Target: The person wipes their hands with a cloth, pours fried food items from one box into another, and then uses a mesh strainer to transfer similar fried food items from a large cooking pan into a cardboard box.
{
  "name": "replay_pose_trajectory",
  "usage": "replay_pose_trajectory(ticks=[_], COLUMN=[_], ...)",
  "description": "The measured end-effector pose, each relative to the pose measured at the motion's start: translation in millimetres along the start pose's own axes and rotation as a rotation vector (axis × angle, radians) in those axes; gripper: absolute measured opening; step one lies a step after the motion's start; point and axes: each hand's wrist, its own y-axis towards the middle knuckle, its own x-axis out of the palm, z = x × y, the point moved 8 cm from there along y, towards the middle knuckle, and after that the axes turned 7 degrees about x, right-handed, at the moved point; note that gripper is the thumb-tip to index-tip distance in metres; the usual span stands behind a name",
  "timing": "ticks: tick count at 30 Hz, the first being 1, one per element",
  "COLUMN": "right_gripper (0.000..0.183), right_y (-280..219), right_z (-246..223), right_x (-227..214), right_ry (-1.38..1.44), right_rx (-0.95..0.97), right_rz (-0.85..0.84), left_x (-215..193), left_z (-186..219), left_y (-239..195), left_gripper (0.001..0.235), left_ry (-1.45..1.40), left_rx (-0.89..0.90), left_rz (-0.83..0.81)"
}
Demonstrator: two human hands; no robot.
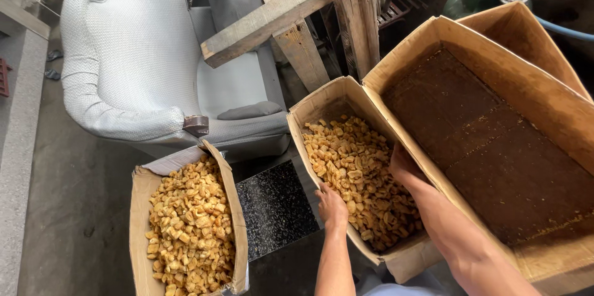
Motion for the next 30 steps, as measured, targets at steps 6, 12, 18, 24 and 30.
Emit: replay_pose_trajectory(ticks=[6,12,18,24,30], right_gripper=[0.061,0.052,0.03,0.017,0.017], right_y=[-38,-18,9,-14,-10], right_z=[34,57,70,100,110], right_x=[21,26,-13,-33,-76], right_ry=[2.133,2.481,2.353,2.445,2.478], right_rx=[0.679,0.812,0.387,0.398,0.475], right_rz=[0.398,0.471,0.268,0.513,0.644], left_x=[-17,-39,-61,-86,-108], left_z=[-23,-48,-85,-117,-156], left_y=[10,7,11,14,23], left_gripper=[0.063,0.061,0.067,0.067,0.062], left_ry=[-0.027,-0.085,-0.068,-0.009,0.058], left_rx=[-0.002,-0.082,-0.125,-0.157,-0.162], left_rz=[0.053,0.064,0.084,0.092,0.139])
